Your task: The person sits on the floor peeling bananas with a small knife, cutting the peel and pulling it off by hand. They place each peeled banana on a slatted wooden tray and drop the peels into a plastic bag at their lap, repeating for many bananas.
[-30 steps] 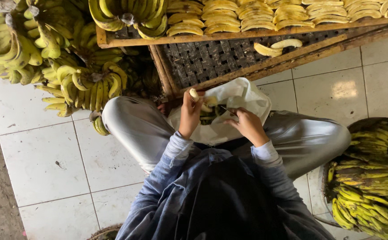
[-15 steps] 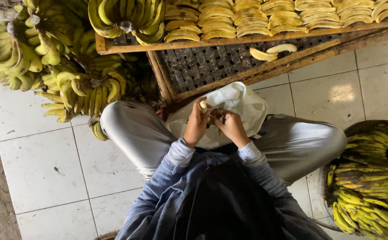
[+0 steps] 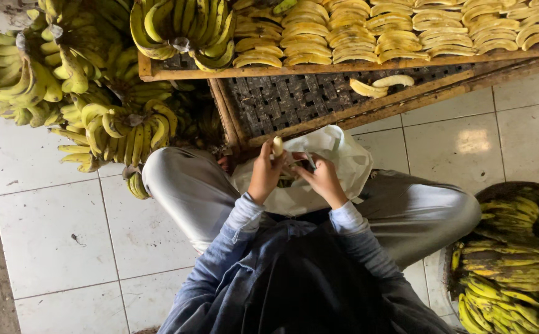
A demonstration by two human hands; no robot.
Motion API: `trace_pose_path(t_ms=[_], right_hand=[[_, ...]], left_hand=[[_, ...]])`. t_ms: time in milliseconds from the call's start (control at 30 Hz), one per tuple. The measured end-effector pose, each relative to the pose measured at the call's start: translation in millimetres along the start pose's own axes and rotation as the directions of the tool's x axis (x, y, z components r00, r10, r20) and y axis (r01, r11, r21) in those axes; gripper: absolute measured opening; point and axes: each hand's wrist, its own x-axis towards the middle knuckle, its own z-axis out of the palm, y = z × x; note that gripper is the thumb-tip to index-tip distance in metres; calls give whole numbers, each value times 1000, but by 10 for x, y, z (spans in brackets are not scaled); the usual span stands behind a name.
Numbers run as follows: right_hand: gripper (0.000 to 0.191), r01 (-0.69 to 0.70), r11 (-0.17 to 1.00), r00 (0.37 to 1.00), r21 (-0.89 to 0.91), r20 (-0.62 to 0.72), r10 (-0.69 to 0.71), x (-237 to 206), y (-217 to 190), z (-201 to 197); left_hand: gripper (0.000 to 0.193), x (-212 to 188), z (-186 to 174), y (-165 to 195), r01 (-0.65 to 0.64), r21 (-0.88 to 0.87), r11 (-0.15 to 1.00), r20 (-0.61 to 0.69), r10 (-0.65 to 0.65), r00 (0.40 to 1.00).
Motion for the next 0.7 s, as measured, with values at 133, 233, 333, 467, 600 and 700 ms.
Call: trace_pose_path(t_ms=[133, 233, 333, 467, 600, 700], right_hand=[[33, -169, 980, 985, 107, -2, 170, 265, 28, 41], [30, -219, 959, 974, 180, -16, 226, 501, 199, -283], [32, -227, 962, 968, -149, -142, 207, 845, 516, -884], [39, -147, 864, 985, -482, -150, 83, 1414, 947, -1376], [39, -180, 818, 983, -547, -60, 176, 1630, 1143, -1371], [37, -77, 680, 997, -729, -74, 34, 1625, 1120, -1269]], left_hand=[[51, 248, 123, 137, 318, -16, 948, 161, -312, 936], [56, 758, -48, 249, -182, -1, 983, 283, 175, 943], [61, 1464, -437, 292, -221, 617, 755, 238, 89, 967], [72, 2234, -946, 189, -191, 942, 275, 190, 29, 981], [58, 2345, -1245, -57, -281, 958, -58, 287, 213, 934], [48, 2380, -1284, -227, -188, 982, 7, 186, 139, 973]])
